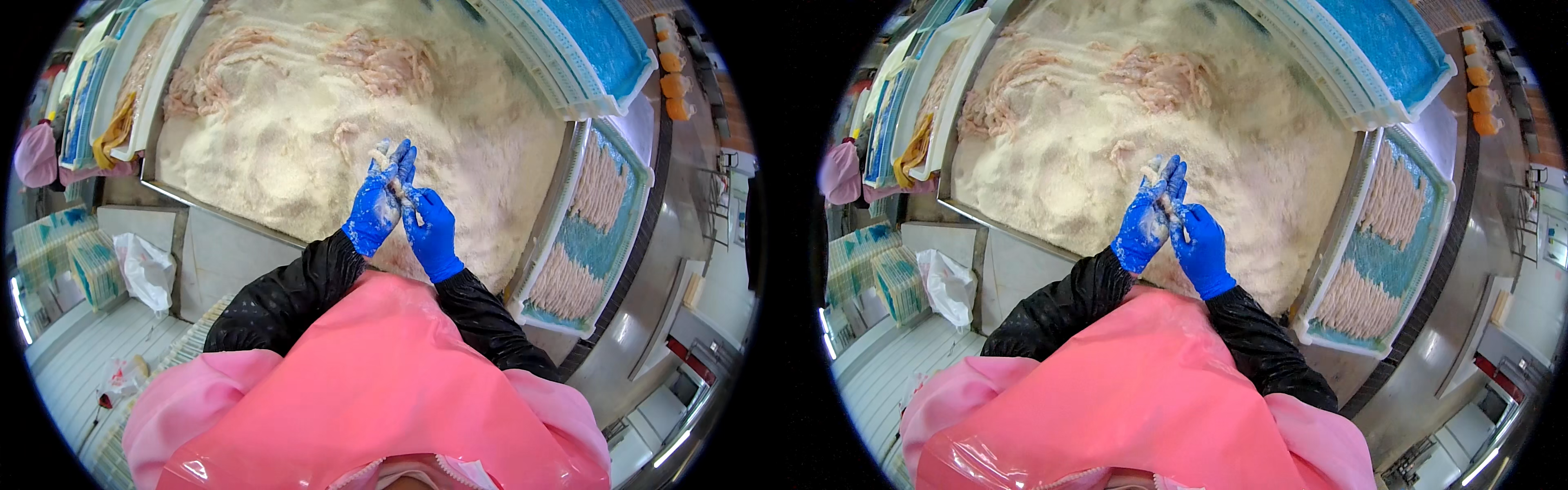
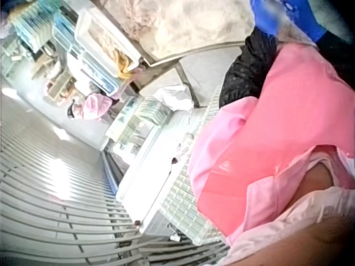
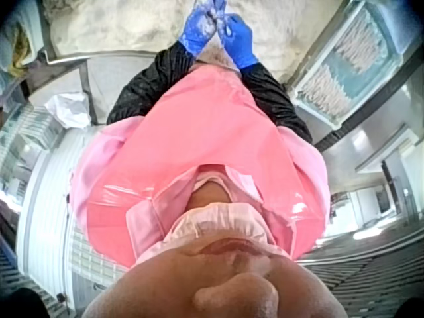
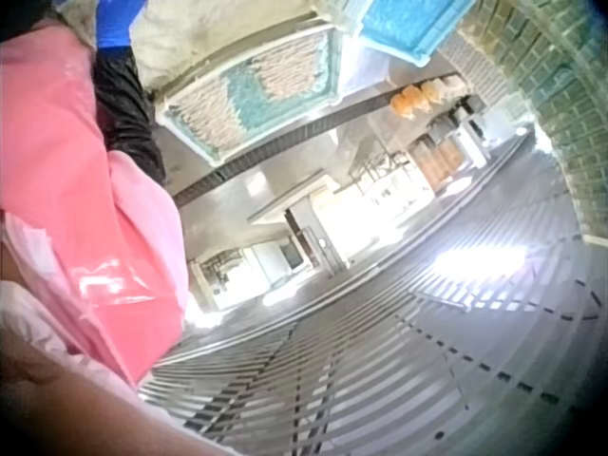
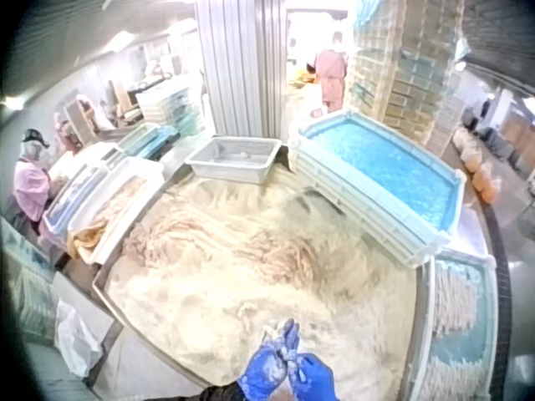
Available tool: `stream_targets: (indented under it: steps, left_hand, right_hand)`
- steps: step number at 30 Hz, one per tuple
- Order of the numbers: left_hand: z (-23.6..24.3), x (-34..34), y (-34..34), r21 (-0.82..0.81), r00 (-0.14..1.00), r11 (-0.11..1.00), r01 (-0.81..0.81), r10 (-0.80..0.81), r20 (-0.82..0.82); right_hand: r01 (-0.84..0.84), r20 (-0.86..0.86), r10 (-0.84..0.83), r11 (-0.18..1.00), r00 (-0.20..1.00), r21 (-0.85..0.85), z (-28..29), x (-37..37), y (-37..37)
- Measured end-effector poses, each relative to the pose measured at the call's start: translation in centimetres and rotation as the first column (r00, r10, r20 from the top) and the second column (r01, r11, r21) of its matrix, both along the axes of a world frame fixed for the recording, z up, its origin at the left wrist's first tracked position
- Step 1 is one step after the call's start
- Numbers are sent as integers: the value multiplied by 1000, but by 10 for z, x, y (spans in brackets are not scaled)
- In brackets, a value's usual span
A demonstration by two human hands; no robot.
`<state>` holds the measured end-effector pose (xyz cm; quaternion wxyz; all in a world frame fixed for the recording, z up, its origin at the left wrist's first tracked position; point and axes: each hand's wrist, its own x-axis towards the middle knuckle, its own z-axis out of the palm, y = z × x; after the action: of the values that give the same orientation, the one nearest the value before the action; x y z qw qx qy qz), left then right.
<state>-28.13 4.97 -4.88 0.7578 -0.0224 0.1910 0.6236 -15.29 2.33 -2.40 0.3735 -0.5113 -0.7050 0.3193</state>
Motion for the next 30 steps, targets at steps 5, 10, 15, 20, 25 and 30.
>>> stream_targets:
  steps: [5, 10, 15, 20, 25, 30]
  left_hand:
    - [12, 8, -4, 44, 997, 999, 28, -24, -75]
    - [25, 18, -1, -11, 998, 999, 42, -43, -51]
    - [32, 21, 2, 50, 953, 978, 204, -187, -238]
    - [23, 14, 3, -91, 898, 979, 182, -203, -390]
    - [-12, -6, 0, -204, 683, 973, 108, 77, 727]
    - [-11, -28, -4, -148, 742, 984, 94, 30, 669]
  right_hand:
    - [85, -195, -125, 976, 973, -201, -6, 6, -4]
    - [24, -410, -273, 855, 870, -518, -15, 12, -6]
    - [-149, -445, -269, 694, 854, -705, -6, 26, 10]
    - [-196, -479, -196, 733, 856, -651, -12, 29, -3]
    - [-178, -475, -131, 815, 870, -551, -7, 29, -13]
    - [-366, 336, 435, 896, 835, -252, -15, 28, -38]
